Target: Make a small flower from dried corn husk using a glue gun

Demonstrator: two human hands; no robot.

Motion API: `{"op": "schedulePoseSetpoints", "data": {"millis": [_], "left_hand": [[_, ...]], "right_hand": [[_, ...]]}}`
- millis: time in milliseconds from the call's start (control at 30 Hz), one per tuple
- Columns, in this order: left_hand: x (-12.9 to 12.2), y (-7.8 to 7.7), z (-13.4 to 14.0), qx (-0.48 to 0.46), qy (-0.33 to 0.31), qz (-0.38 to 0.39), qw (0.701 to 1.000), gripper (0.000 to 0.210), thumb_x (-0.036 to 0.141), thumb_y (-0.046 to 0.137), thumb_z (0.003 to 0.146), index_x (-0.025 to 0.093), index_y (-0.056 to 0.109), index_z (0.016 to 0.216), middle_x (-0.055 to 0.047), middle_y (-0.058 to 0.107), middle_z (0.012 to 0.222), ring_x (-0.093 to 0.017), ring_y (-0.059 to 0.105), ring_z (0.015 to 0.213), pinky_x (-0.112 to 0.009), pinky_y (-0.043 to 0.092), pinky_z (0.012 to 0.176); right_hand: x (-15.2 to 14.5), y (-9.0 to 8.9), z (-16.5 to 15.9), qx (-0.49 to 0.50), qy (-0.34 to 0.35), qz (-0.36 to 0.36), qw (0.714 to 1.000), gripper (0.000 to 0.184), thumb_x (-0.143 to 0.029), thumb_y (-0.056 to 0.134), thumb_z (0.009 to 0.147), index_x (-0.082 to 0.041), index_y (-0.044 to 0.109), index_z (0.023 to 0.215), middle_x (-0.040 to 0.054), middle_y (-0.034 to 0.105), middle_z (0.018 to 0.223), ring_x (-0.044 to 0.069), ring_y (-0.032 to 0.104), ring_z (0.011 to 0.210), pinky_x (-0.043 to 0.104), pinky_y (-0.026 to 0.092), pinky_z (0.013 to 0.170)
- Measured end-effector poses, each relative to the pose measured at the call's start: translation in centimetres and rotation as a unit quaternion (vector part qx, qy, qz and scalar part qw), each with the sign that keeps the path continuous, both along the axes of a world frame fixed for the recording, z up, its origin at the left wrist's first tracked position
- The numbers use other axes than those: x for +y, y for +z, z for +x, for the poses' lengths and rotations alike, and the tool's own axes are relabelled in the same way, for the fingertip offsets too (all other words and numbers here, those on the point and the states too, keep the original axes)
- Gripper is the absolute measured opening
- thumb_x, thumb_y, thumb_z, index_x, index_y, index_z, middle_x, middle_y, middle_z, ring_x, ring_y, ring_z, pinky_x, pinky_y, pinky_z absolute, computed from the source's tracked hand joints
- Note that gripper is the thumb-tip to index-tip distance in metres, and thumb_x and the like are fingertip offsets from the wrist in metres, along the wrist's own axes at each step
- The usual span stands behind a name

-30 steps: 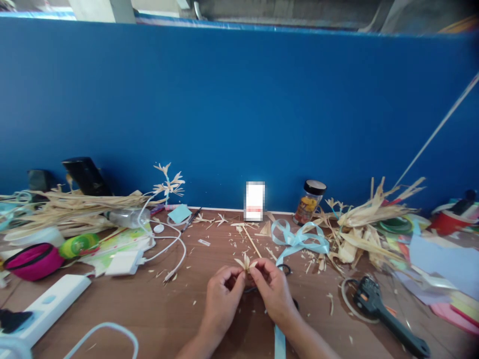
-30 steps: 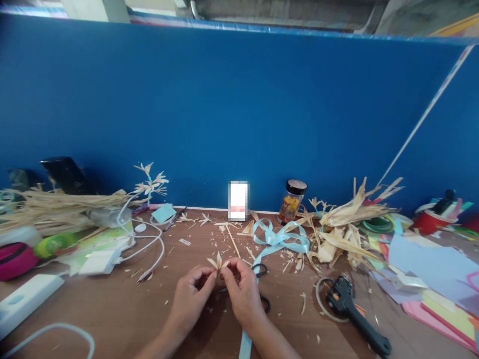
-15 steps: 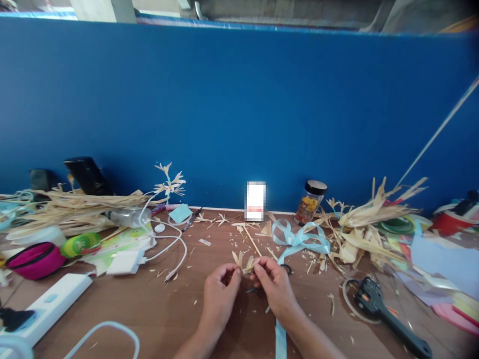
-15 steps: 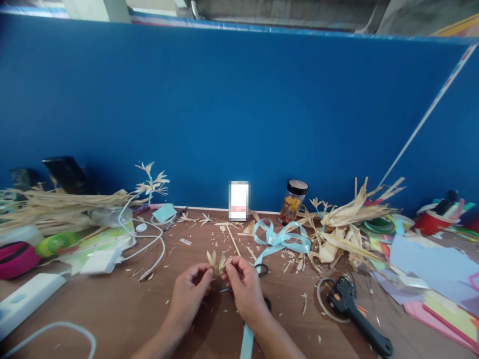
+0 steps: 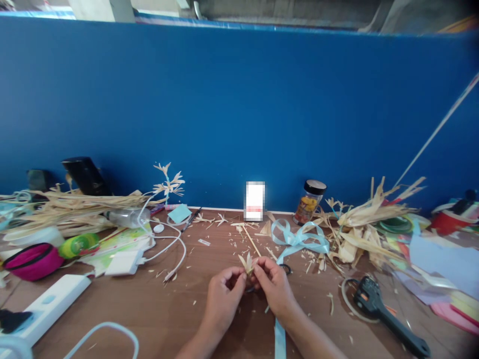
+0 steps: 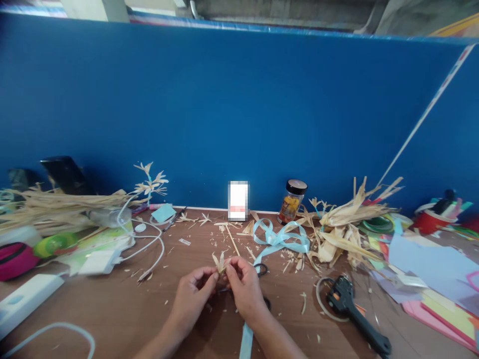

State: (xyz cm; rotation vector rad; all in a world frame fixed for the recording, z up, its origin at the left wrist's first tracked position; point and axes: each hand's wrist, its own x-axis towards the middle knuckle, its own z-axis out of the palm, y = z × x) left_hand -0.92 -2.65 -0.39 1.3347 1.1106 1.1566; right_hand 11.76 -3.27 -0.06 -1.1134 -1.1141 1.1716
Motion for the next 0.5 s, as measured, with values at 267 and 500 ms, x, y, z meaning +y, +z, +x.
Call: {"op": "schedulePoseSetpoints", "data": {"millis": [267, 500], "left_hand": [[0.10, -0.41, 0.12, -0.024, -0.015, -0.040, 0.999, 0.024, 0.036, 0.060, 0.068, 0.013, 0.065, 0.073, 0.001, 0.060, 0.053, -0.009, 0.049, 0.043, -0.019, 0.038, 0.044], [0.08, -0.27, 0.09, -0.027, -0.007, -0.046, 0.999, 0.022, 0.035, 0.061, 0.068, 0.012, 0.061, 0.067, 0.001, 0.058, 0.053, -0.008, 0.046, 0.045, -0.018, 0.034, 0.044]], "right_hand": [[0.14, -0.43, 0.03, 0.020, -0.009, -0.015, 1.000, 0.024, -0.041, 0.057, 0.074, -0.017, 0.057, 0.077, -0.0020, 0.056, 0.059, 0.011, 0.050, 0.051, 0.020, 0.040, 0.047], [-0.02, -0.23, -0.09, 0.034, -0.006, -0.032, 0.999, 0.021, -0.037, 0.058, 0.074, -0.016, 0.056, 0.076, -0.0022, 0.056, 0.057, 0.010, 0.050, 0.051, 0.019, 0.040, 0.048]]}}
